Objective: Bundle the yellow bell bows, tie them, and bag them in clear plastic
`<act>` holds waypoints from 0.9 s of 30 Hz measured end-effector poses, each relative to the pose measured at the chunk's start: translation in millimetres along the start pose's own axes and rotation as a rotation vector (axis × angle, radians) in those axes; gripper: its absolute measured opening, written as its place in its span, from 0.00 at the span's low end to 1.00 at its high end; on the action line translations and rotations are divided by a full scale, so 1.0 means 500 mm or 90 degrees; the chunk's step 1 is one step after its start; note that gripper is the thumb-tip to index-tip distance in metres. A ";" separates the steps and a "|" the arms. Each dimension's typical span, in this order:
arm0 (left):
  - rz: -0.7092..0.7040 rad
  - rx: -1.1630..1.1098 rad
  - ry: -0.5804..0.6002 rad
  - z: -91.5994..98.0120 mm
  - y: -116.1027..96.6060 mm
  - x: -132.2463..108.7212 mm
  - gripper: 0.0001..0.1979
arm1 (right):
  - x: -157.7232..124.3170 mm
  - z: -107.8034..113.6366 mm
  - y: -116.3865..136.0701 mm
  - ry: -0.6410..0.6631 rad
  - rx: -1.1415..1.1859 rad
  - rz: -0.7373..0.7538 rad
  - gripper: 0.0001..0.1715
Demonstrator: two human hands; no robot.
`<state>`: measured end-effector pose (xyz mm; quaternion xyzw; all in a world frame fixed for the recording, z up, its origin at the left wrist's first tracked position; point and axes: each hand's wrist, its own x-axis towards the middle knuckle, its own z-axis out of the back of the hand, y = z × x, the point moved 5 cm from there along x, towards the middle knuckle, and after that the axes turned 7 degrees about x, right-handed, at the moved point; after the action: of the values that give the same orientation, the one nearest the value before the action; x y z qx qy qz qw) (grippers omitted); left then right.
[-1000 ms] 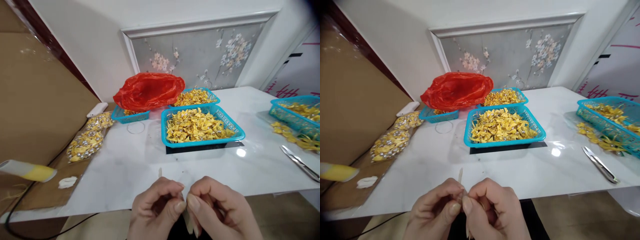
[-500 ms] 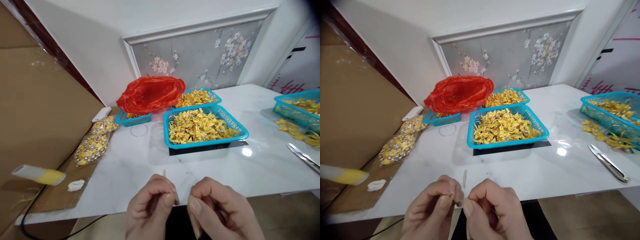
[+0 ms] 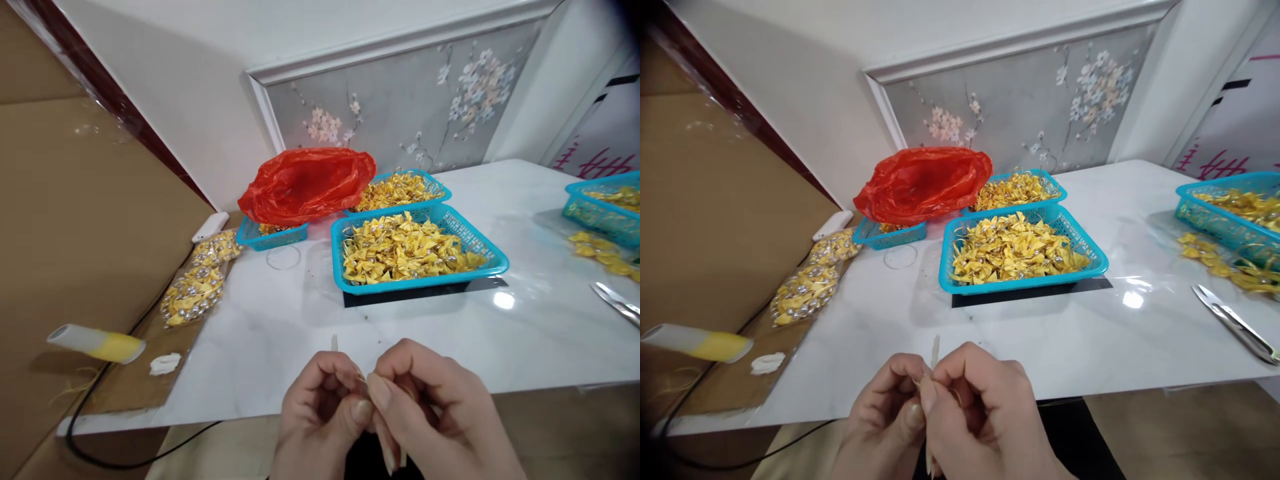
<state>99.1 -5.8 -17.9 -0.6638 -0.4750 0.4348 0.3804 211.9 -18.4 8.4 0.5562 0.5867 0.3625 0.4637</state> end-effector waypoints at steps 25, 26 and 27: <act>-0.026 0.032 0.002 0.024 -0.006 0.014 0.13 | 0.020 -0.012 -0.006 0.058 -0.041 0.032 0.15; -0.025 0.032 0.004 0.023 -0.006 0.014 0.13 | 0.020 -0.011 -0.007 0.061 -0.042 0.035 0.14; -0.025 0.033 0.008 0.022 -0.006 0.013 0.13 | 0.020 -0.011 -0.008 0.063 -0.047 0.038 0.14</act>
<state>89.3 2.2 -20.3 -0.6474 -0.4739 0.4351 0.4087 206.0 -8.2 4.7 0.5377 0.5780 0.4246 0.4433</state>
